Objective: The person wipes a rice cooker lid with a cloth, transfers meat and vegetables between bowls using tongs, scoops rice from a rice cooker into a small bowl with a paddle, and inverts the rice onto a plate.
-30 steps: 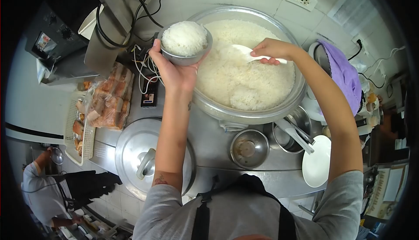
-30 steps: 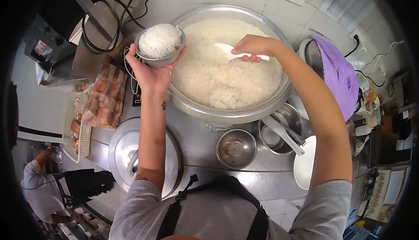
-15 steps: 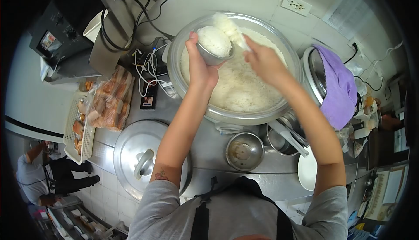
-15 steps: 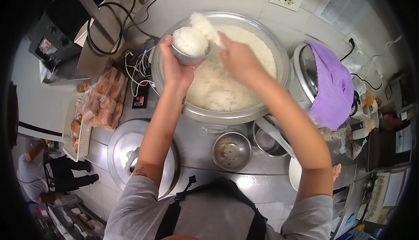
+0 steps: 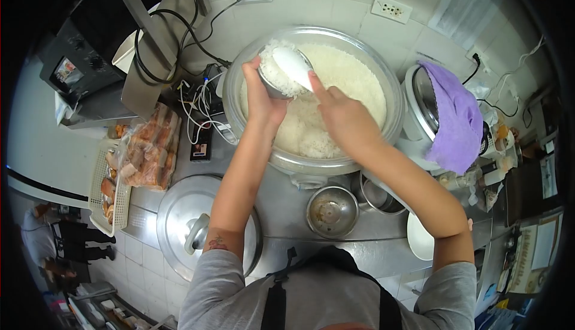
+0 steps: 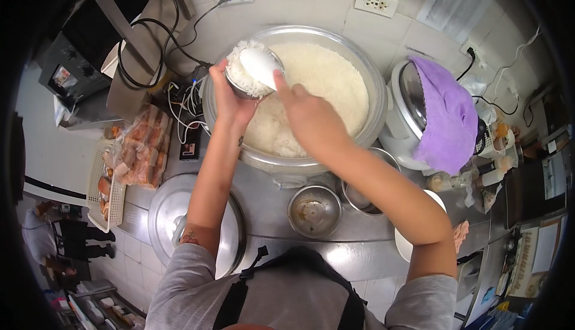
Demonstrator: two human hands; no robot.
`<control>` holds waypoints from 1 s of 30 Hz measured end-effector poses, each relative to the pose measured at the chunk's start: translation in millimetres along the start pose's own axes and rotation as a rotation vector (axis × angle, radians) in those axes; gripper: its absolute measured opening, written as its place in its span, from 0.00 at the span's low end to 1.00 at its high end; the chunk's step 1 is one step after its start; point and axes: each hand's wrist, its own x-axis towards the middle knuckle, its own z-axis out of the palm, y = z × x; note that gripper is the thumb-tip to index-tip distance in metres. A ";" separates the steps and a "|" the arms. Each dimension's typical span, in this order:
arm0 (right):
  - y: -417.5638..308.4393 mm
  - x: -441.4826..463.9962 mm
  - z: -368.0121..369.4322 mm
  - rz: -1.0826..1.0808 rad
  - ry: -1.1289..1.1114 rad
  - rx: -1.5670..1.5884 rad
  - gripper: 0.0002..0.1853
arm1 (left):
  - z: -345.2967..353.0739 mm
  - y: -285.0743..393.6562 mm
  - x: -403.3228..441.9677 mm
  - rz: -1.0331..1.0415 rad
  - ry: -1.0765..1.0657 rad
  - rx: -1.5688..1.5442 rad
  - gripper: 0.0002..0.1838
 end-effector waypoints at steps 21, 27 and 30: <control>60.7 35.3 -60.1 -0.208 -0.001 0.037 0.33 | -1.0 9.9 -14.4 -0.233 -0.086 0.034 0.39; 40.6 35.8 -64.1 -0.231 0.068 -0.134 0.31 | 1.3 10.4 -17.3 -0.181 -0.097 0.061 0.38; 44.6 33.1 -62.2 -0.255 0.031 -0.146 0.30 | -2.6 16.7 -19.6 -0.197 -0.133 0.053 0.38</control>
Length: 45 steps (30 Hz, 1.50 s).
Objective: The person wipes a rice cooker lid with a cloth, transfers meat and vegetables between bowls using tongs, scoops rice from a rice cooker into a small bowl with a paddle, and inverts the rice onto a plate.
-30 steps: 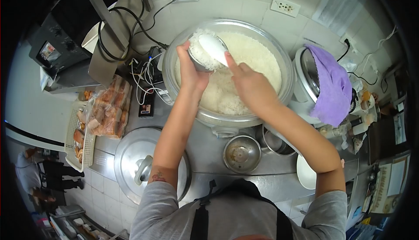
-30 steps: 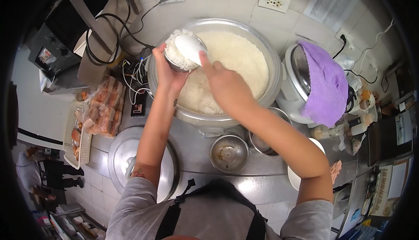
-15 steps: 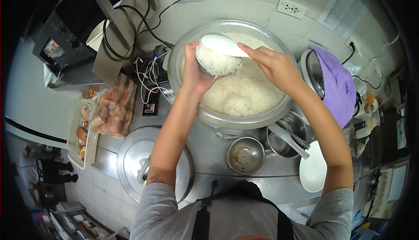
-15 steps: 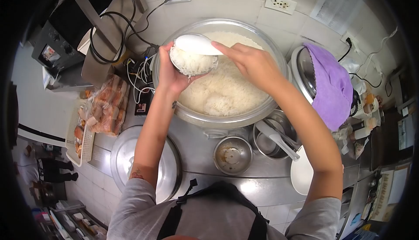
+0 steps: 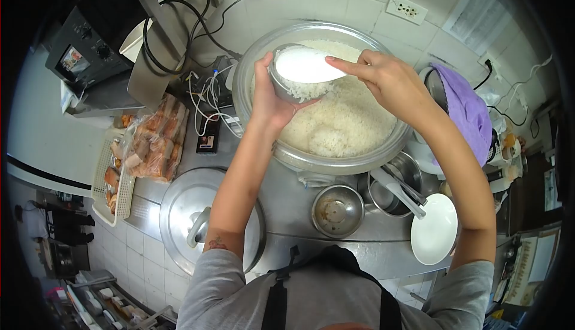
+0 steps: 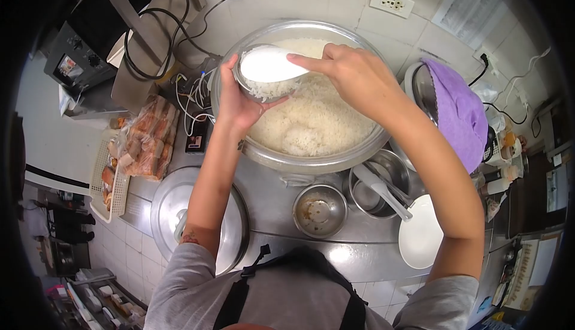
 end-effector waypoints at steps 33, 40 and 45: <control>-27.9 -55.0 17.5 0.154 0.010 0.214 0.24 | 14.9 9.0 19.2 0.168 -0.077 -0.141 0.40; -5.0 -71.7 15.5 0.076 -0.014 -0.072 0.20 | 12.0 3.3 13.3 0.223 -0.007 -0.214 0.39; -29.5 -42.7 14.2 0.880 -0.086 1.180 0.27 | 17.9 0.2 14.9 0.340 -0.025 -0.254 0.37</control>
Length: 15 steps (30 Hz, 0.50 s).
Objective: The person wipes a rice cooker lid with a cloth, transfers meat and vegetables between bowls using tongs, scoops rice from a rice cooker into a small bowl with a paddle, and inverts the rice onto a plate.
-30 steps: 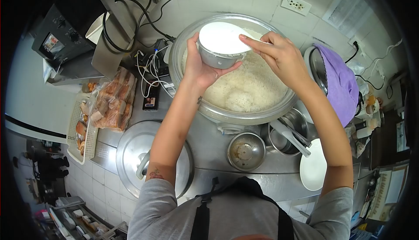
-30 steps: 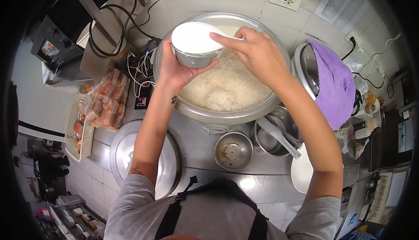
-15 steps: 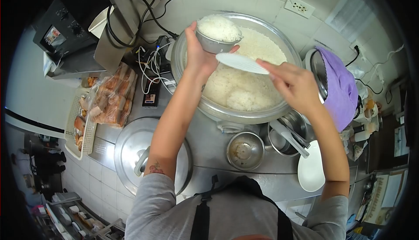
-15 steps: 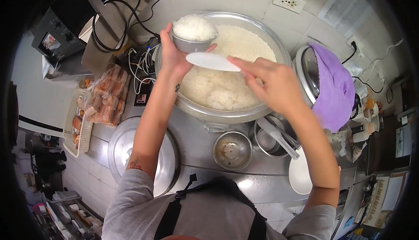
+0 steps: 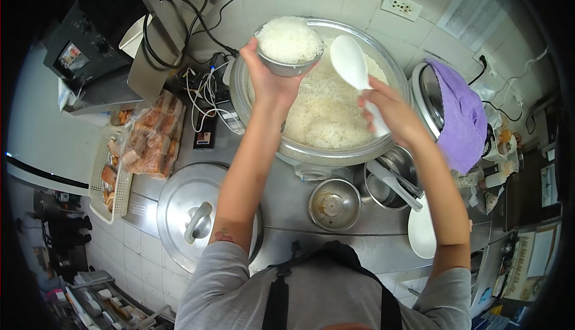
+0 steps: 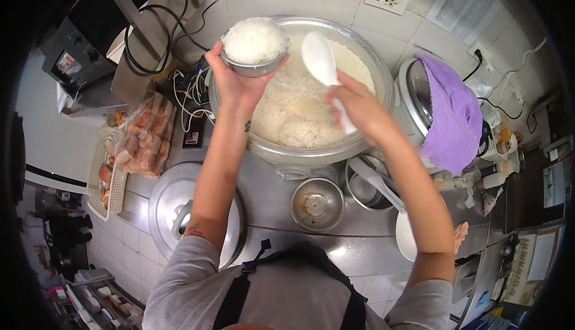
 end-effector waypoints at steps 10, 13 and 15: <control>-22.9 -8.5 85.7 -0.163 -0.029 -0.104 0.35 | -5.2 -22.7 -18.6 0.374 0.149 0.147 0.34; -20.0 -11.7 87.8 -0.199 -0.012 -0.171 0.35 | -9.6 -20.8 -21.4 0.383 0.153 0.139 0.34; -21.6 -15.1 87.8 -0.200 -0.016 -0.191 0.35 | -12.9 -22.0 -20.6 0.373 0.164 0.145 0.34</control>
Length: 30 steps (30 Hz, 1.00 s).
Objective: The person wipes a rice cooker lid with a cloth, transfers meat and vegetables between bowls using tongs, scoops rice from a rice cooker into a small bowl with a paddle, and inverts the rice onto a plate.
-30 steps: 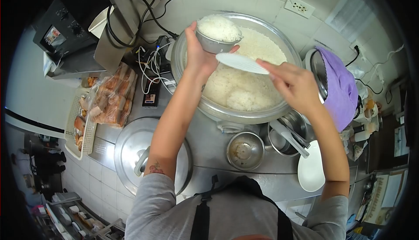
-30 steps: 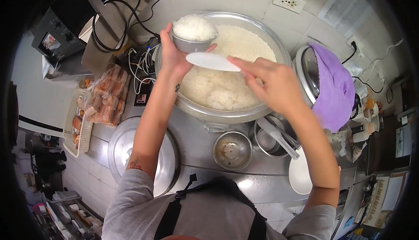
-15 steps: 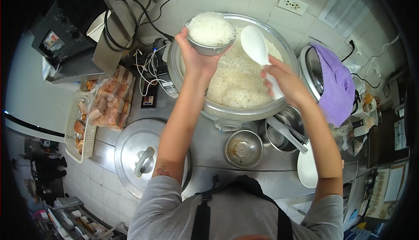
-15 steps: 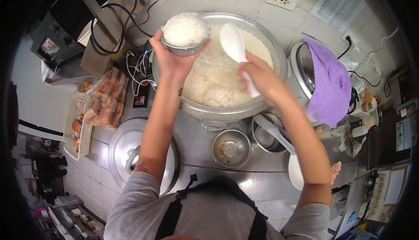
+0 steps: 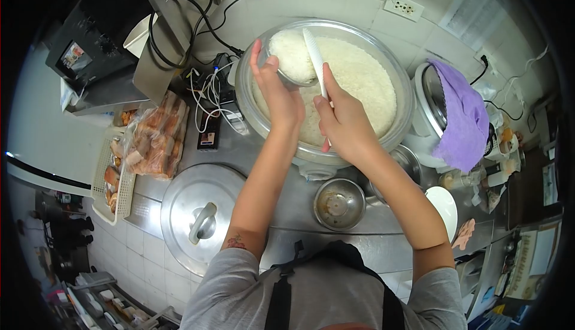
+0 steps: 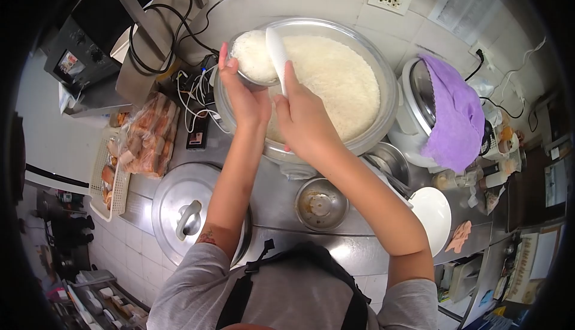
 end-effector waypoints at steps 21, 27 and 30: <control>24.7 18.2 -92.1 -0.137 0.085 -0.019 0.19 | -24.3 11.2 -15.1 -0.457 -0.033 -0.241 0.36; 19.4 7.0 -46.7 -0.011 0.025 -0.282 0.22 | -28.8 1.2 -17.3 -0.458 -0.022 -0.242 0.36; 24.1 6.9 -27.1 -0.102 0.011 -0.451 0.27 | -32.9 3.8 -16.0 -0.418 -0.109 -0.181 0.41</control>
